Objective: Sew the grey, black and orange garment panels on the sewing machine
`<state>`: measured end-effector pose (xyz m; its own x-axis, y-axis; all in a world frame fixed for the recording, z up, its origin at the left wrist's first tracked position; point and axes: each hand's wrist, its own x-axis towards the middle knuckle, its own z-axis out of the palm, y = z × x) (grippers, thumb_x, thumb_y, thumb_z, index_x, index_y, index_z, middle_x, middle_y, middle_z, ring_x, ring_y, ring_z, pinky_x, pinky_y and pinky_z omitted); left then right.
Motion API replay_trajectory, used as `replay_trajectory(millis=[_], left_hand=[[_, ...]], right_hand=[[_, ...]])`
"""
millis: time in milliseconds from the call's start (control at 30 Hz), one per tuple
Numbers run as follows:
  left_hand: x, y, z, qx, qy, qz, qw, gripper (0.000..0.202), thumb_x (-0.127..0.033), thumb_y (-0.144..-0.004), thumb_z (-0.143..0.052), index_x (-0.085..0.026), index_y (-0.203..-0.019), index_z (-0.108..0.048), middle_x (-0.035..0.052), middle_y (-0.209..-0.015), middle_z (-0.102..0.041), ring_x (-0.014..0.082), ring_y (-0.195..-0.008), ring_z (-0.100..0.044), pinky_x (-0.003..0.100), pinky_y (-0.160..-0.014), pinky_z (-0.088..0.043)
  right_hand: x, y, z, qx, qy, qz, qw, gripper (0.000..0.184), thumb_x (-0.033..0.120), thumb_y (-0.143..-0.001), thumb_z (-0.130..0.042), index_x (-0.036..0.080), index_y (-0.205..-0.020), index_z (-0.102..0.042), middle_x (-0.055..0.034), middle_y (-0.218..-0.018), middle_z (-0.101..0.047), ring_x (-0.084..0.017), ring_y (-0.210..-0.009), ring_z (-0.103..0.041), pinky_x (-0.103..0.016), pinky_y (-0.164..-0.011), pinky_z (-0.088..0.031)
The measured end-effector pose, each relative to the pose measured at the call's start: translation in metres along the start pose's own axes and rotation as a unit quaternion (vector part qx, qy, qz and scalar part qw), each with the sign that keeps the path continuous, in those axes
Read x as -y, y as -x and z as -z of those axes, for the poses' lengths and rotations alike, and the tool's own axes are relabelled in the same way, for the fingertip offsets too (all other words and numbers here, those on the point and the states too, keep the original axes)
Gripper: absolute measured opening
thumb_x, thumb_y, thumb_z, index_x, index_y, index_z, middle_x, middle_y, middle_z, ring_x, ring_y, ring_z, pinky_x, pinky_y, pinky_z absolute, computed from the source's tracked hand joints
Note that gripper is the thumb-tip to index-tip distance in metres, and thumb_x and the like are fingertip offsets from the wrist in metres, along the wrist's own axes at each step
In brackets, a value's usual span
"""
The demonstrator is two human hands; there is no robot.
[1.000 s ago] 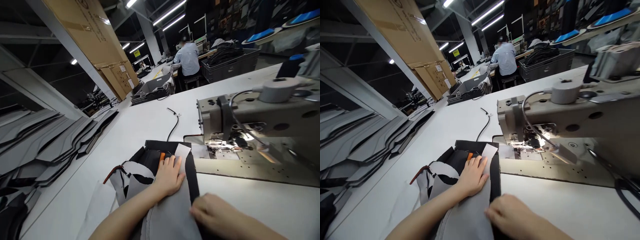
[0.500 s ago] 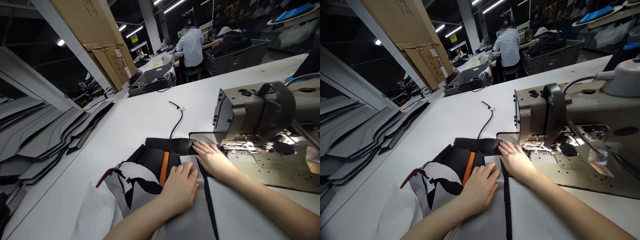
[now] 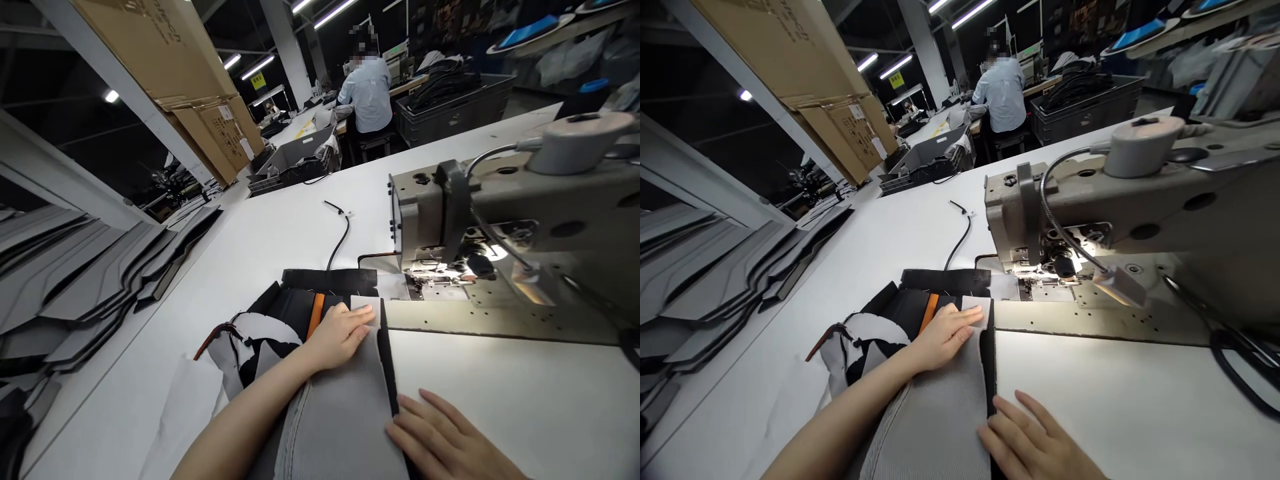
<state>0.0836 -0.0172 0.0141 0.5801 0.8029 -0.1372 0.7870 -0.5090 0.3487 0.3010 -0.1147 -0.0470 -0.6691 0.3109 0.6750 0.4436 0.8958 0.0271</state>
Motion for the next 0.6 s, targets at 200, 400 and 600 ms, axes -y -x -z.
replay_trajectory(millis=[200,400,600], left_hand=[[-0.002,-0.009,-0.002,-0.011,-0.049,-0.004,0.999,0.044,-0.031,-0.095,-0.034,-0.016,-0.136,-0.041,0.0097,-0.137,-0.045,0.0215,-0.111,-0.048,0.037,-0.095,-0.038],[-0.011,-0.022,-0.004,-0.002,-0.146,0.052,0.988,0.055,-0.048,-0.092,-0.037,-0.023,-0.141,-0.033,0.0096,-0.145,-0.036,0.0315,-0.121,-0.035,0.050,-0.101,-0.030],[-0.016,-0.026,-0.011,-0.040,-0.176,0.091,0.979,0.062,-0.050,-0.090,-0.038,-0.016,-0.142,-0.031,0.0123,-0.139,-0.041,0.0315,-0.111,-0.039,0.049,-0.094,-0.035]], right_hand=[[0.022,0.001,-0.014,-0.077,-0.040,-0.092,0.992,0.034,0.005,-0.087,-0.033,0.017,-0.095,-0.063,-0.0020,-0.095,-0.069,-0.014,-0.105,-0.061,-0.031,-0.110,-0.028],[0.026,0.006,-0.024,-0.123,-0.068,-0.178,0.974,0.025,0.006,-0.073,-0.041,0.020,-0.084,-0.059,-0.0019,-0.091,-0.069,-0.019,-0.109,-0.059,-0.037,-0.112,-0.024],[0.025,0.013,-0.021,-0.120,-0.052,-0.160,0.978,0.026,0.009,-0.083,-0.042,0.022,-0.091,-0.063,0.0011,-0.091,-0.071,-0.016,-0.092,-0.064,-0.037,-0.113,-0.022]])
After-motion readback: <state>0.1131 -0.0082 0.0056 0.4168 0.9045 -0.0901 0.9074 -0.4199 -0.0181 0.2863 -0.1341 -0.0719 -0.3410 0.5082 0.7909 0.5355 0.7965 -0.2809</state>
